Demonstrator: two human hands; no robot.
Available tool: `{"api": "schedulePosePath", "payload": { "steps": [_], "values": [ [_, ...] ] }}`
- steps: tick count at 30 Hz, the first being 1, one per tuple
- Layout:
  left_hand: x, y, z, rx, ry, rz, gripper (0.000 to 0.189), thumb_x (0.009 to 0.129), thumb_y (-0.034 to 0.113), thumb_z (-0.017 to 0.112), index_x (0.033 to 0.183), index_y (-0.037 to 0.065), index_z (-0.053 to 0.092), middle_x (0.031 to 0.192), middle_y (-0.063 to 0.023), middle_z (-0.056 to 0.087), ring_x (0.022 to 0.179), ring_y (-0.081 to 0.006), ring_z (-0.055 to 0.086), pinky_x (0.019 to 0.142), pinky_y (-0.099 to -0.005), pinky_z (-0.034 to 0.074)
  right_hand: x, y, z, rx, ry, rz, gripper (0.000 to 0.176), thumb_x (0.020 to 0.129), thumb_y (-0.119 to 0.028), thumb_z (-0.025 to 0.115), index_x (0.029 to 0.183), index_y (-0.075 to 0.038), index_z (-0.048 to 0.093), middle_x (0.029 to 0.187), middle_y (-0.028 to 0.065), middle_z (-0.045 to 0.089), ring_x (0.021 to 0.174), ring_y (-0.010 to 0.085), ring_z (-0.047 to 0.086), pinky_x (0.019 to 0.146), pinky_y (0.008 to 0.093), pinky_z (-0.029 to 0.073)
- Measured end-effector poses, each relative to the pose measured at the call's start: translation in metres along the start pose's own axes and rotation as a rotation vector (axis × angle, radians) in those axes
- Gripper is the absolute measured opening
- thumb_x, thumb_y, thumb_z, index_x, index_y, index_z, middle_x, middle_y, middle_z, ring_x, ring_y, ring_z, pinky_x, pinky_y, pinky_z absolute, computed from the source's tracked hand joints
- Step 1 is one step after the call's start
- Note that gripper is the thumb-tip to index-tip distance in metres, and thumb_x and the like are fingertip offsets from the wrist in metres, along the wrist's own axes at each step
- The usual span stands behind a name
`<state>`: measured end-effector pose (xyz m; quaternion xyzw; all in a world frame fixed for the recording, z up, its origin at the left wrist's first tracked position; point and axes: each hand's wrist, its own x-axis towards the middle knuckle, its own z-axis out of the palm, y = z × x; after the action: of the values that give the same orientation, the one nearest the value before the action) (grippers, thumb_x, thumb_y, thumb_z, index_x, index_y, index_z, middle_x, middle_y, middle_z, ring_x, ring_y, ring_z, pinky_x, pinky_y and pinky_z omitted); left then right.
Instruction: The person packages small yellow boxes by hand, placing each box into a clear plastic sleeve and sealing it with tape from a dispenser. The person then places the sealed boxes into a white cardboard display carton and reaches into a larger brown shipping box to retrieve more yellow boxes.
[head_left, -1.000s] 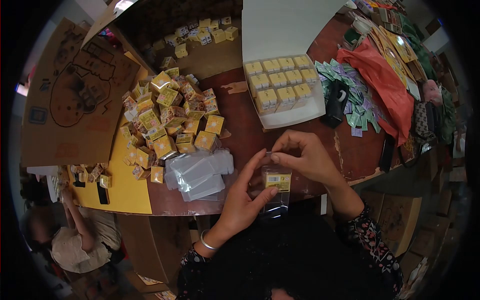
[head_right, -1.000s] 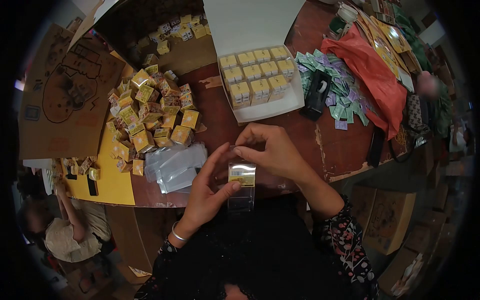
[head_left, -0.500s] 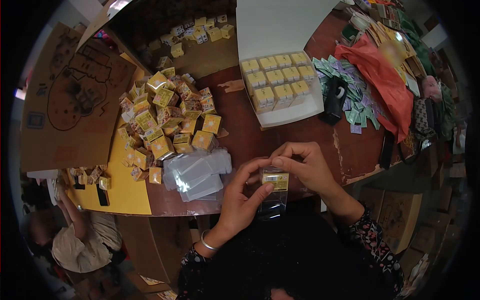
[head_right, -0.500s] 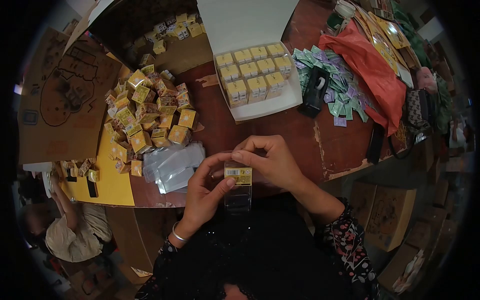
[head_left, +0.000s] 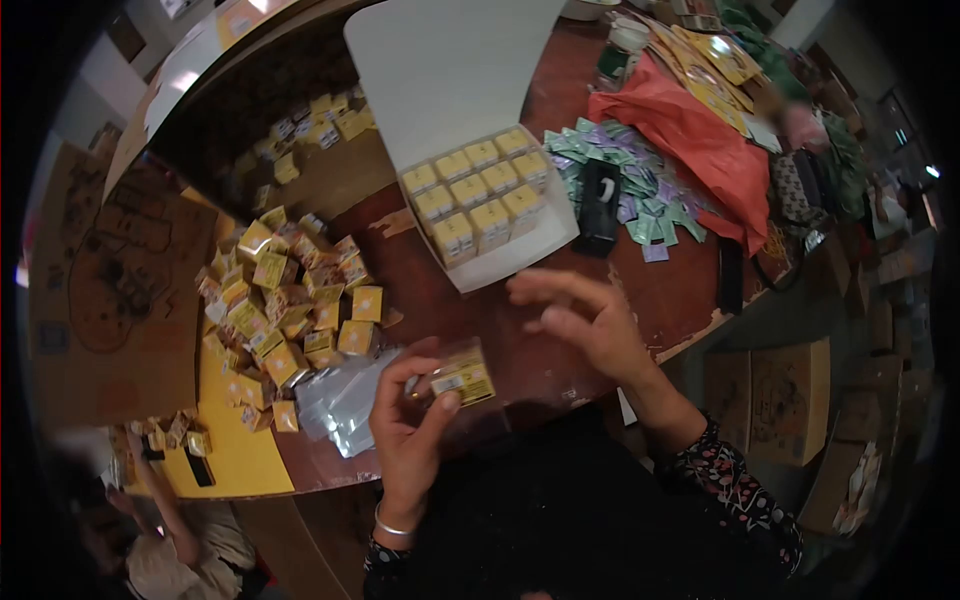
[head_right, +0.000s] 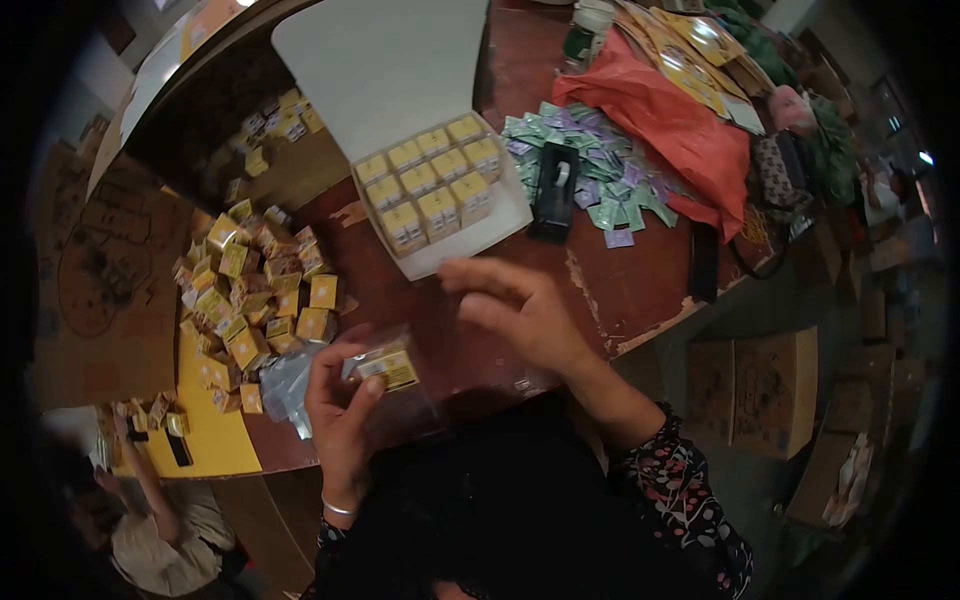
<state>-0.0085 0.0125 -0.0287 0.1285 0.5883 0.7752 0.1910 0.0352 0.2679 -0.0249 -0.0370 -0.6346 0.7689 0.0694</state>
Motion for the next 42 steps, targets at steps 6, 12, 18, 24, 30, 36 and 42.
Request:
{"api": "schedulePosePath", "payload": {
  "steps": [6, 12, 18, 24, 30, 36, 42],
  "values": [
    [0.01, 0.002, -0.011, 0.003, 0.069, 0.094, 0.032, 0.09, 0.006, 0.077, 0.118, 0.006, 0.06, 0.149, -0.0202, 0.05, 0.122, -0.0179, 0.056, 0.09, -0.0269, 0.051, 0.035, 0.091, -0.154, -0.397, 0.835, -0.142, 0.023, 0.1, -0.025, 0.068, 0.107, -0.003, 0.07, 0.08, 0.0054, 0.066, 0.06, 0.0115, 0.06, 0.048, 0.0254, 0.045],
    [0.011, -0.002, -0.001, 0.024, 0.07, 0.104, 0.034, 0.091, 0.008, 0.077, 0.119, 0.007, 0.06, 0.148, -0.0199, 0.051, 0.127, -0.0208, 0.054, 0.099, -0.0317, 0.048, 0.041, 0.069, -0.126, -0.265, 0.772, 0.233, 0.023, 0.095, -0.026, 0.074, 0.098, -0.003, 0.071, 0.08, 0.0015, 0.063, 0.05, 0.0092, 0.053, 0.042, 0.026, 0.042],
    [0.01, -0.006, 0.0, 0.001, 0.064, 0.064, 0.034, 0.091, 0.007, 0.077, 0.12, 0.007, 0.06, 0.147, -0.019, 0.051, 0.125, -0.0206, 0.054, 0.098, -0.0305, 0.048, 0.049, 0.09, -0.131, 0.007, 0.823, 0.053, 0.016, 0.097, -0.021, 0.072, 0.099, -0.006, 0.068, 0.089, 0.0036, 0.063, 0.061, 0.0102, 0.059, 0.059, 0.0268, 0.057],
    [0.01, -0.009, -0.001, -0.005, 0.05, 0.023, 0.035, 0.092, 0.005, 0.076, 0.121, 0.007, 0.059, 0.147, -0.0178, 0.051, 0.12, -0.017, 0.055, 0.092, -0.0271, 0.05, 0.035, 0.102, -0.128, 0.067, 0.746, -0.073, 0.016, 0.095, -0.015, 0.073, 0.095, 0.0, 0.07, 0.143, 0.0215, 0.053, 0.112, 0.0193, 0.065, 0.081, 0.0323, 0.063],
    [0.014, -0.008, 0.003, -0.004, 0.032, 0.048, 0.034, 0.092, 0.005, 0.075, 0.122, 0.006, 0.059, 0.147, -0.0184, 0.051, 0.121, -0.0171, 0.055, 0.094, -0.0273, 0.049, 0.031, 0.142, -0.134, -0.218, 0.81, -0.145, 0.016, 0.093, -0.01, 0.074, 0.085, 0.004, 0.07, 0.153, 0.0304, 0.043, 0.129, 0.0262, 0.059, 0.084, 0.0339, 0.063],
    [0.014, -0.009, 0.001, 0.0, 0.026, 0.056, 0.034, 0.092, 0.004, 0.075, 0.122, 0.006, 0.059, 0.148, -0.018, 0.049, 0.124, -0.0185, 0.055, 0.097, -0.0286, 0.049, 0.03, 0.15, -0.148, -0.468, 0.821, -0.185, 0.016, 0.094, -0.009, 0.072, 0.083, 0.003, 0.069, 0.15, 0.0288, 0.048, 0.128, 0.0236, 0.059, 0.085, 0.0279, 0.057],
    [0.015, 0.002, 0.007, 0.187, 0.043, 0.218, 0.027, 0.095, 0.003, 0.072, 0.12, 0.004, 0.061, 0.153, -0.0154, 0.042, 0.128, -0.0212, 0.053, 0.103, -0.0333, 0.048, 0.006, 0.073, -0.081, -0.36, 0.715, -0.289, 0.007, 0.097, -0.006, 0.069, 0.097, 0.0, 0.068, 0.106, 0.0107, 0.068, 0.087, 0.0117, 0.066, 0.076, 0.0275, 0.056]
  ]
}}
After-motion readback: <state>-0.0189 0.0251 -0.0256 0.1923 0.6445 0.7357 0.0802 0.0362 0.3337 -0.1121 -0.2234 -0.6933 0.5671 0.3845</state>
